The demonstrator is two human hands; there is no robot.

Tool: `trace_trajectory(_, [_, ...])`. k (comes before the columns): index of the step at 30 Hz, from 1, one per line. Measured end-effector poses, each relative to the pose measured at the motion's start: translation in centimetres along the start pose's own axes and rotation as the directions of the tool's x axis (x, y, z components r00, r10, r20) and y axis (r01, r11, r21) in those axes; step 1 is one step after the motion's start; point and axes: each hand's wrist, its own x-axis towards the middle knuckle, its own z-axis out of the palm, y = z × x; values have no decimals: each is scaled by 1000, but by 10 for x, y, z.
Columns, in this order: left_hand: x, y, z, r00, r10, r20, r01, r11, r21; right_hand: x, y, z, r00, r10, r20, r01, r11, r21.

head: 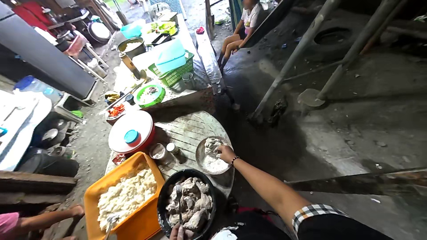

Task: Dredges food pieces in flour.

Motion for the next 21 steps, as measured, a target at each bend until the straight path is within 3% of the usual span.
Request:
trace_trajectory(8, [-5, 3, -1, 1000, -18, 4, 18, 999, -41, -8, -11, -6, 997, -19, 68, 23, 998, -60])
trace_trajectory(14, [-9, 3, -2, 999, 0, -32, 1, 1000, 10, -1, -3, 2, 996, -3, -84, 7, 999, 51])
trace_trajectory(16, [-11, 4, -1, 998, -24, -51, 23, 1000, -10, 1, -2, 1, 996, -14, -88, 11, 999, -40])
trace_trajectory(19, [-13, 4, -1, 998, -44, -54, 43, 999, -21, 3, -9, -8, 994, 1, 109, 33, 952, -303])
trace_trajectory(21, [-15, 1, -1, 997, -50, -58, 48, 998, -42, 8, -1, -6, 991, 13, 133, 35, 935, -353])
